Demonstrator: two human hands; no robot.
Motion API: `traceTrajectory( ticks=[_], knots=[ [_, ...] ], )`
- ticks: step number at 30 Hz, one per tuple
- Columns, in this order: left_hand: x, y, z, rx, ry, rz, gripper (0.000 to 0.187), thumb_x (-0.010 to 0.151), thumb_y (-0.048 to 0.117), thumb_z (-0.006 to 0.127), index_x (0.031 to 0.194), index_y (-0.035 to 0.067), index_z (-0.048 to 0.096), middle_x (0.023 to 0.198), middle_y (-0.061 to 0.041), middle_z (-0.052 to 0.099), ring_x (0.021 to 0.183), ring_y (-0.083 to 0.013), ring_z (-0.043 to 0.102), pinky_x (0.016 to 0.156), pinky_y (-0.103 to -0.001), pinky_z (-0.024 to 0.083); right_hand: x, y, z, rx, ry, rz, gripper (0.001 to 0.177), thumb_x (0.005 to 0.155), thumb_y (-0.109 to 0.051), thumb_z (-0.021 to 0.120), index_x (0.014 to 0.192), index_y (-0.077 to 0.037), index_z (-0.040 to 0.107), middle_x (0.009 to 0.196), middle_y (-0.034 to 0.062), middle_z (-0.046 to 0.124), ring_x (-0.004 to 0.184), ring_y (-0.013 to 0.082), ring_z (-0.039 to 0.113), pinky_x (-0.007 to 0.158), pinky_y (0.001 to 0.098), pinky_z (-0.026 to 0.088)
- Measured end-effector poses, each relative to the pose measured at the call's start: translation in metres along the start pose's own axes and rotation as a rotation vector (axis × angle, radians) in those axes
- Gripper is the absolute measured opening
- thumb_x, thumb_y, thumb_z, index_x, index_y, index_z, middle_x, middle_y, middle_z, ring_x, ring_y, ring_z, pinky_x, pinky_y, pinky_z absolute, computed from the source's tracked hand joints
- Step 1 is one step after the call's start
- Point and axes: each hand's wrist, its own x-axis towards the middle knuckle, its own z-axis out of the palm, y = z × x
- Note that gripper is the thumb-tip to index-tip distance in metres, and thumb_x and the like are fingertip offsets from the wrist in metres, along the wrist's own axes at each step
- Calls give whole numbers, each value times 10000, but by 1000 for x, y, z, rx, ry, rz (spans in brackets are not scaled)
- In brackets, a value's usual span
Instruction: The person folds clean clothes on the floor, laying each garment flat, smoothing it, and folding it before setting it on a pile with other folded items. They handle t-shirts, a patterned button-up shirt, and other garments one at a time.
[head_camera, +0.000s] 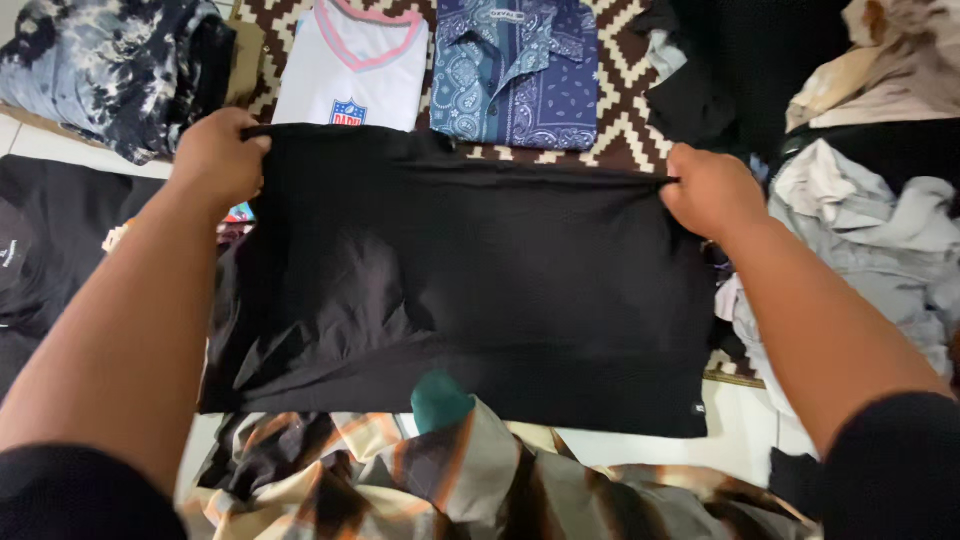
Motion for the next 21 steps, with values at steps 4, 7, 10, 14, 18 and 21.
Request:
traceTrajectory(
  ticks=[4,7,10,14,18,21],
  knots=[
    [-61,12,-44,-497,-140,-173,326,1012,164,578,1304,19,573,1026,-147,697,812,-217,740,678,-375,587,-72,12,-47,1,182,-123,144,904,-157,647,1021,-78,673,976,177,703,925,426,660,804,549,502],
    [-119,-3,-63,-298,-189,-113,311,1011,210,601,1251,15,627,980,-167,762,840,-206,749,742,-372,559,-144,12,-56,23,101,-57,84,881,-128,669,953,-92,696,932,165,699,924,398,662,809,519,512],
    [-177,-25,-47,81,-208,29,347,863,224,705,1184,93,712,1042,-200,747,932,-359,726,842,-461,562,-213,0,-36,144,145,-216,160,754,-88,682,913,-91,690,904,127,685,897,367,649,808,496,512],
    [-235,-49,-8,173,-224,57,376,776,183,671,1137,94,727,1123,-219,726,1079,-410,685,948,-472,545,-264,-25,5,-17,-130,-151,195,776,-166,734,965,-161,691,924,59,682,947,297,662,853,483,511],
    [-255,-48,10,204,-96,12,362,808,177,648,1151,76,705,1158,-229,712,1085,-406,682,966,-482,533,-278,-38,25,47,-17,-97,312,724,-194,755,1026,-145,695,1009,85,679,989,324,658,849,482,524],
    [-259,-31,18,66,73,-129,294,894,211,627,1149,84,701,1126,-226,721,1068,-419,676,961,-506,519,-271,-45,23,84,14,-30,358,742,-247,770,1073,-131,697,1038,110,677,970,346,658,848,481,536]
  ],
)
